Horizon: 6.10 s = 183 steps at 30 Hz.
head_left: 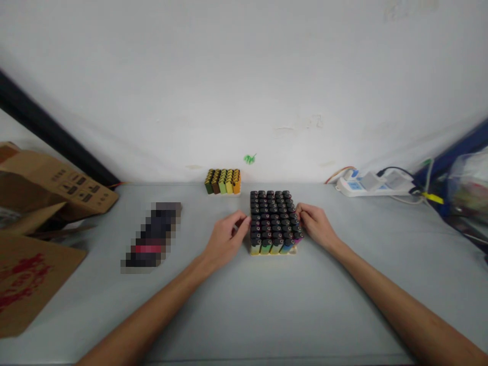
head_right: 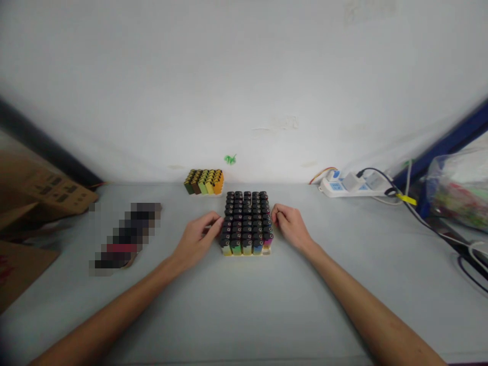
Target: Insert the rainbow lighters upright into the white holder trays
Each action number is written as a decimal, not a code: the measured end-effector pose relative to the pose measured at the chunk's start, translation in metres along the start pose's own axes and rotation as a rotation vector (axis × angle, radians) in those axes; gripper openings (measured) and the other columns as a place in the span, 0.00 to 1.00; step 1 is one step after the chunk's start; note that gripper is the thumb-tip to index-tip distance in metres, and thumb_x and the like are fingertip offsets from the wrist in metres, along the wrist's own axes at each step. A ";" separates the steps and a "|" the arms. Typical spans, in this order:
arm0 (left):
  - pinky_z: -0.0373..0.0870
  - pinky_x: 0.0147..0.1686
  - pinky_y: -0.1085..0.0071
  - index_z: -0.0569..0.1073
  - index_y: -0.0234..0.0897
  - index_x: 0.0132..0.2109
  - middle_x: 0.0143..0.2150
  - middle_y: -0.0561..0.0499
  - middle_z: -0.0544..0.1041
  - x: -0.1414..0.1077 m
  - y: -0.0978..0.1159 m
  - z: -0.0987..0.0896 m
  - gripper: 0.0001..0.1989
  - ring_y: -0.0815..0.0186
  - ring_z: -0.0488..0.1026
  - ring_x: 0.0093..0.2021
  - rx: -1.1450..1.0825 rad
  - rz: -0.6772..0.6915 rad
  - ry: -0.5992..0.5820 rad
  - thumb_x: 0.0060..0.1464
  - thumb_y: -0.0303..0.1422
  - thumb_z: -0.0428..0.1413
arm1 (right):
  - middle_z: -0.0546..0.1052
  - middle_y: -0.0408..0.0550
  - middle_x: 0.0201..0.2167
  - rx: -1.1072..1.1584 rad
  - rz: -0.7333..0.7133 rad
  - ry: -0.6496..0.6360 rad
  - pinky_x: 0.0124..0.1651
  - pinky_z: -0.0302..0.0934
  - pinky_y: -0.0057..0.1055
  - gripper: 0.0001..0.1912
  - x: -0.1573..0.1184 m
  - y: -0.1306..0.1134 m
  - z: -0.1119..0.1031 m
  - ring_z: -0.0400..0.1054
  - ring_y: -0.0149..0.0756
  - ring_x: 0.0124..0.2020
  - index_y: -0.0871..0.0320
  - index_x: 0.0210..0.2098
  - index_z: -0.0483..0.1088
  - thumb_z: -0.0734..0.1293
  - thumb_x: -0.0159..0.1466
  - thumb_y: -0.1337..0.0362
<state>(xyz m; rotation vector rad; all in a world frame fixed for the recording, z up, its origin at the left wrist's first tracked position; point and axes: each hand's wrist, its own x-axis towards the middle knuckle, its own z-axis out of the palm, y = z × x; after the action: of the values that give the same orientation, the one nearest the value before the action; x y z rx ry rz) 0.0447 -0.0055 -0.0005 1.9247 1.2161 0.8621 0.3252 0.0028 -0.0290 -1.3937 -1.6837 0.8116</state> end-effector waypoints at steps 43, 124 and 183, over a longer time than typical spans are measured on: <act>0.71 0.63 0.59 0.64 0.47 0.65 0.59 0.49 0.75 -0.012 0.004 0.001 0.38 0.56 0.75 0.59 0.131 0.220 -0.148 0.50 0.33 0.70 | 0.82 0.46 0.49 -0.528 -0.168 -0.450 0.53 0.66 0.39 0.26 0.084 -0.049 -0.054 0.77 0.44 0.46 0.48 0.55 0.74 0.57 0.72 0.40; 0.62 0.68 0.49 0.47 0.39 0.71 0.65 0.37 0.62 0.028 0.042 0.112 0.59 0.46 0.63 0.68 0.062 0.283 0.074 0.40 0.41 0.72 | 0.76 0.60 0.51 -0.711 -0.429 -0.152 0.59 0.62 0.54 0.19 0.004 -0.010 -0.042 0.67 0.50 0.52 0.58 0.53 0.72 0.53 0.76 0.63; 0.55 0.71 0.53 0.44 0.43 0.75 0.70 0.38 0.55 0.024 0.030 0.104 0.60 0.47 0.56 0.72 0.083 0.264 -0.047 0.45 0.42 0.71 | 0.62 0.47 0.73 -0.341 -0.185 -0.242 0.78 0.38 0.52 0.32 -0.017 0.024 -0.073 0.47 0.43 0.76 0.50 0.70 0.62 0.47 0.76 0.45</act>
<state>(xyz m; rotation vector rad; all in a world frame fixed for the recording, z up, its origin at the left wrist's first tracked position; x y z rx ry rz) 0.1516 -0.0142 -0.0283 2.1943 0.9988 0.9056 0.4020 -0.0103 -0.0172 -1.3749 -2.1835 0.6266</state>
